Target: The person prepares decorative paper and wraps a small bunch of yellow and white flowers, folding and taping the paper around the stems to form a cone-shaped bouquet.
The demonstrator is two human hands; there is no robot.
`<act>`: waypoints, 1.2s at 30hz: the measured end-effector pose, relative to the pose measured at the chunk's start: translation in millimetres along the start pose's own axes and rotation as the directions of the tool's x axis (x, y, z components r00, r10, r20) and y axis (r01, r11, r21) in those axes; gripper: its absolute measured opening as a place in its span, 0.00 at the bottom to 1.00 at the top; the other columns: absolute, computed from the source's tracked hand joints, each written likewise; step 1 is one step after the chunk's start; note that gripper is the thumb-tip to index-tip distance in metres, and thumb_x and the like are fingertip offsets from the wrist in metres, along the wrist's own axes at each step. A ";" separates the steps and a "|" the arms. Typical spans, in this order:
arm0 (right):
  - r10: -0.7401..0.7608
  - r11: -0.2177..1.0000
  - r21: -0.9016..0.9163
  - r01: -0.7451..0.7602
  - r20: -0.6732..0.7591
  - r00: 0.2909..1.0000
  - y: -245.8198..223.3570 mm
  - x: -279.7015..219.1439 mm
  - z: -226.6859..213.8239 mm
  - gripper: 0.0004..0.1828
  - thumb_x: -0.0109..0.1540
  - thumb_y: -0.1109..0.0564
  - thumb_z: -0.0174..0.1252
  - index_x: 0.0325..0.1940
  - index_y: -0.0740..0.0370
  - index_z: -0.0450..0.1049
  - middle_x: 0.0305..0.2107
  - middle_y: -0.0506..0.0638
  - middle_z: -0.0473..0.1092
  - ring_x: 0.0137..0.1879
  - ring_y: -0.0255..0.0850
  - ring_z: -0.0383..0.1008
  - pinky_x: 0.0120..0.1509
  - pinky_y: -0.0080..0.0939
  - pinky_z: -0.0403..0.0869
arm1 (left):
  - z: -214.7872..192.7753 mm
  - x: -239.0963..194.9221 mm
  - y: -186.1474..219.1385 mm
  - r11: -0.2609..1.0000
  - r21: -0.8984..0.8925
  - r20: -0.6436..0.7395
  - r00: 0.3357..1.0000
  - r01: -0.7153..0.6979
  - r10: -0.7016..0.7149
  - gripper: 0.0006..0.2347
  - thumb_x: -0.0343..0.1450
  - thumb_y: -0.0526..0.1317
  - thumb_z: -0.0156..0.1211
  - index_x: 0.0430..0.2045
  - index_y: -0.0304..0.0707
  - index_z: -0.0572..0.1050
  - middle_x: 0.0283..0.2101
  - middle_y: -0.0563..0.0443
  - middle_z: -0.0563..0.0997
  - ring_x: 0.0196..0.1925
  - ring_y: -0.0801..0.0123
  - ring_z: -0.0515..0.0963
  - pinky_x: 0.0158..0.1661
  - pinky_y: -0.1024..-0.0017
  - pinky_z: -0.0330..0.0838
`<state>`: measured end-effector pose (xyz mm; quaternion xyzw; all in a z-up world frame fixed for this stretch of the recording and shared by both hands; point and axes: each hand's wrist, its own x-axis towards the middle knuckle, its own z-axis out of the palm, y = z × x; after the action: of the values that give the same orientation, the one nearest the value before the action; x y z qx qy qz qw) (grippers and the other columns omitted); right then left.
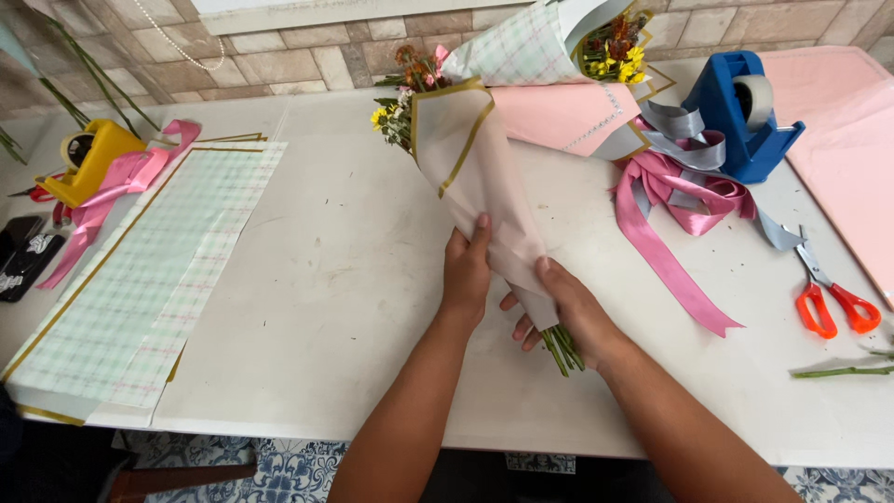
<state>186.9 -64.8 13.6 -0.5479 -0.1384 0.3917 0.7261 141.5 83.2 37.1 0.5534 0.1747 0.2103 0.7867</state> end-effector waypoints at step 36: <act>-0.146 0.988 0.035 0.149 -0.078 0.986 12.1 -6.5 18.8 0.27 0.75 0.42 0.34 0.41 0.67 0.66 0.17 0.55 0.62 0.13 0.41 0.59 0.11 0.38 0.60 | -48.8 88.4 -113.5 0.883 -0.465 0.058 0.997 0.070 -0.049 0.15 0.77 0.54 0.59 0.52 0.49 0.77 0.55 0.53 0.80 0.56 0.65 0.76 0.60 0.61 0.71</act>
<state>165.7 -55.5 11.0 -0.5358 -0.1433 0.3188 0.7686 207.5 134.5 -89.7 0.3472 0.1184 0.2096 0.9064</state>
